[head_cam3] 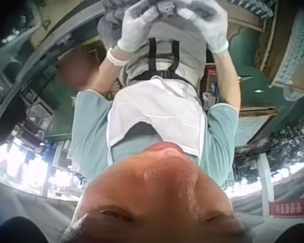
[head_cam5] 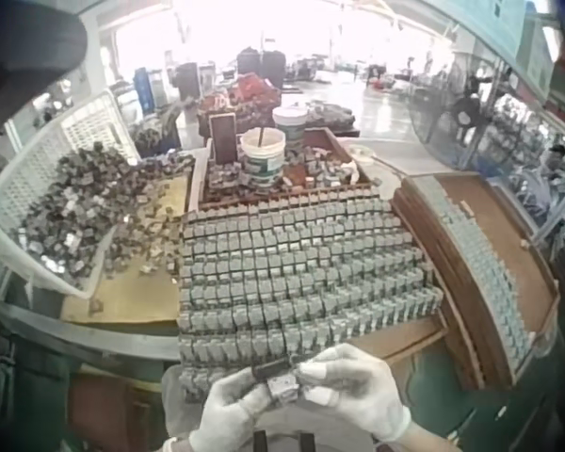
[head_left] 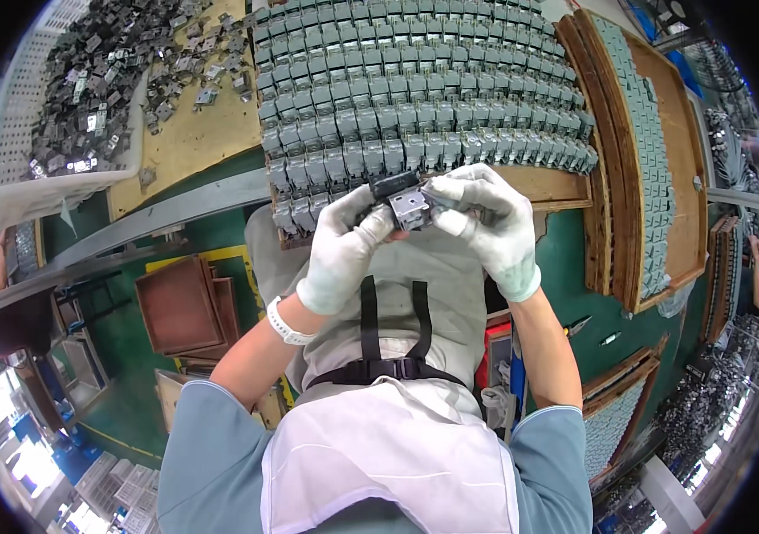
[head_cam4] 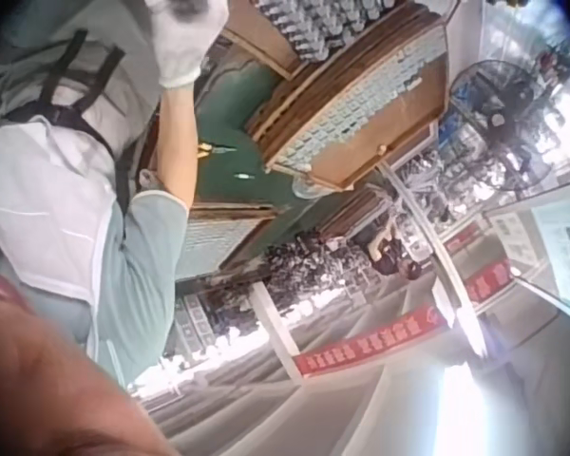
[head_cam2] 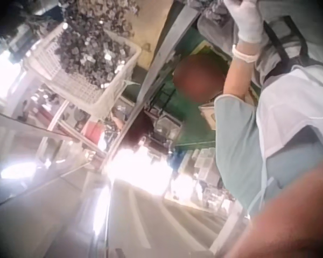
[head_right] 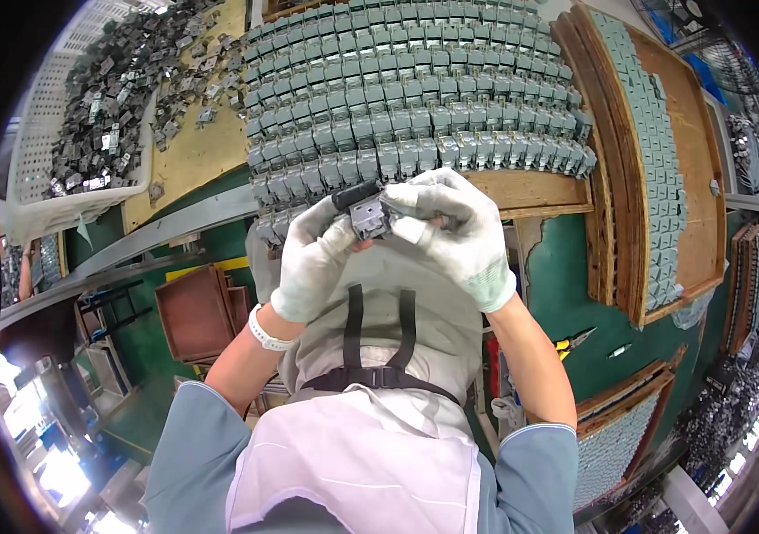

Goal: Assembling small electronic components into metal housings and placing them into sorting trays.

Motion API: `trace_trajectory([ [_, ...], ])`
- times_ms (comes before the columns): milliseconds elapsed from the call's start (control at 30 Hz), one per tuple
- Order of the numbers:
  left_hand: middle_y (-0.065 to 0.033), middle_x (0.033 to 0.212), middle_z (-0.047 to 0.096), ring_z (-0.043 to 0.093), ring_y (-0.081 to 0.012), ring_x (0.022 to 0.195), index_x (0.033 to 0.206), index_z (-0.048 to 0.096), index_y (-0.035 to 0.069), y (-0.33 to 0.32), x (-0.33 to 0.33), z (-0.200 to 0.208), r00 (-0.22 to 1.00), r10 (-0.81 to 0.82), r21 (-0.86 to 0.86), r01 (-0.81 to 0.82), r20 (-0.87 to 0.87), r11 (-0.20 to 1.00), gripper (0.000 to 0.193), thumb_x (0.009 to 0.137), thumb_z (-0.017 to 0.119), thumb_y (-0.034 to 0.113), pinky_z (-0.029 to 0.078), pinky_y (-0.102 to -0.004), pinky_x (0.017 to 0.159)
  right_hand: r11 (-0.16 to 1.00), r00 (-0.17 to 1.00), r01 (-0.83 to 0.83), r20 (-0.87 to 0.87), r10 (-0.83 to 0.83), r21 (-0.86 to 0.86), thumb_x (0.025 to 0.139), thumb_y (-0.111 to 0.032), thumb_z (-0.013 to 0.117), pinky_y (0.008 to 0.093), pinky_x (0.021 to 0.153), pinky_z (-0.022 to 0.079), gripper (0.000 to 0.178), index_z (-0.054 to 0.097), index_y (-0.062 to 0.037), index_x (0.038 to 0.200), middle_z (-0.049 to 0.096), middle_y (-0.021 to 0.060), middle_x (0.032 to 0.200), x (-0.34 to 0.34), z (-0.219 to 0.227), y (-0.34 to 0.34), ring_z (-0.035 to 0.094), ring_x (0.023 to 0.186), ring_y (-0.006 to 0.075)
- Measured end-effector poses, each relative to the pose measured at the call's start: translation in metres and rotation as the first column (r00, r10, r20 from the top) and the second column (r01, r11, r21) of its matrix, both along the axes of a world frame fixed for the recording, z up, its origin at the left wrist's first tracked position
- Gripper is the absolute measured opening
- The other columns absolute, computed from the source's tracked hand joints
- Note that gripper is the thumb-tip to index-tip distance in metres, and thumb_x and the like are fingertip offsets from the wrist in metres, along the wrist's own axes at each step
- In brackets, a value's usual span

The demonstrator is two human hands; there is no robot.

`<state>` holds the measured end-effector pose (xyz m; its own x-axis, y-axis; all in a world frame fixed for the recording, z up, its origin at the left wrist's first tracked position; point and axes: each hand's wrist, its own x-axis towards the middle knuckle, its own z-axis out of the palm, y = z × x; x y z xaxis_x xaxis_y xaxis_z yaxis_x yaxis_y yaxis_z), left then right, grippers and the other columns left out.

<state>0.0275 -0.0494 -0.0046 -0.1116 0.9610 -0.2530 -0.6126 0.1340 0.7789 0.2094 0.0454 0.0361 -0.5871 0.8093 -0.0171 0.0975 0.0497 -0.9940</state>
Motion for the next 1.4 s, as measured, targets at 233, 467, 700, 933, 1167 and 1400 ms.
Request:
trace_trajectory([
  [233,-0.0052,0.108,0.068,0.063,-0.0095,0.093,0.122,0.063,-0.004,0.000,0.001,-0.001,0.956,0.021,0.021,-0.016,-0.292,1.000,0.025,0.099,0.055,0.004,0.053,-0.0260,0.082,0.998,0.990,-0.035,0.136,0.041,-0.046,0.077,0.001,0.077,0.0219,0.068,0.045,0.021,0.073,0.0030,0.097,0.062,0.0046,0.096,0.005,-0.003,0.000,0.056,0.082,0.0075],
  [467,-0.0045,0.093,0.068,0.062,-0.0081,0.084,0.111,0.065,-0.006,0.007,-0.010,0.013,0.914,-0.128,-0.015,0.133,-0.385,0.991,0.022,0.095,0.052,-0.004,0.053,-0.0238,0.077,1.000,0.987,-0.007,0.162,0.011,-0.023,0.076,-0.006,0.082,0.0218,0.070,0.045,0.035,0.068,0.0018,0.107,0.062,0.0023,0.098,0.007,-0.006,-0.011,0.055,0.082,0.0065],
  [700,-0.0070,0.086,0.068,0.063,-0.0090,0.077,0.105,0.064,-0.009,0.003,-0.003,0.006,0.890,-0.249,0.052,0.289,-0.382,0.956,0.016,0.092,0.055,-0.006,0.053,-0.0251,0.072,0.983,0.949,-0.164,0.259,0.182,-0.087,0.071,-0.024,0.089,0.0275,0.088,0.045,0.059,0.057,0.0030,0.113,0.061,0.0042,0.103,0.025,-0.016,-0.008,0.055,0.098,0.0109],
  [933,-0.0101,0.077,0.067,0.064,-0.0128,0.072,0.106,0.065,-0.004,-0.008,0.018,-0.008,0.878,0.050,0.121,0.009,-0.475,0.993,0.016,0.095,0.054,0.001,0.052,-0.0285,0.066,0.977,0.985,0.075,0.170,-0.041,-0.198,0.071,-0.022,0.088,0.0288,0.088,0.047,0.070,0.053,0.0024,0.127,0.060,0.0069,0.112,0.010,-0.008,-0.024,0.057,0.100,0.0137],
  [1167,-0.0201,0.079,0.062,0.067,-0.0255,0.068,0.109,0.063,-0.004,-0.014,0.014,-0.002,0.648,0.210,0.231,-0.053,-0.732,0.971,0.026,0.084,0.059,0.000,0.051,-0.0337,0.063,0.954,0.950,0.155,0.227,-0.215,0.259,0.071,-0.020,0.086,0.0293,0.076,0.054,0.066,0.055,-0.0008,0.126,0.069,0.0106,0.101,0.002,-0.016,-0.024,0.065,0.085,0.0142],
  [1400,-0.0177,0.094,0.068,0.067,-0.0300,0.078,0.118,0.068,0.006,0.047,-0.155,-0.023,0.107,0.548,0.493,-0.322,-0.829,0.808,0.035,0.086,0.057,0.001,0.053,-0.0335,0.071,0.797,0.720,-0.409,0.693,-0.017,0.445,0.071,-0.008,0.077,0.0411,0.095,0.050,0.067,0.053,-0.0070,0.134,0.063,0.0159,0.124,-0.011,-0.031,0.003,0.061,0.112,0.0349],
])
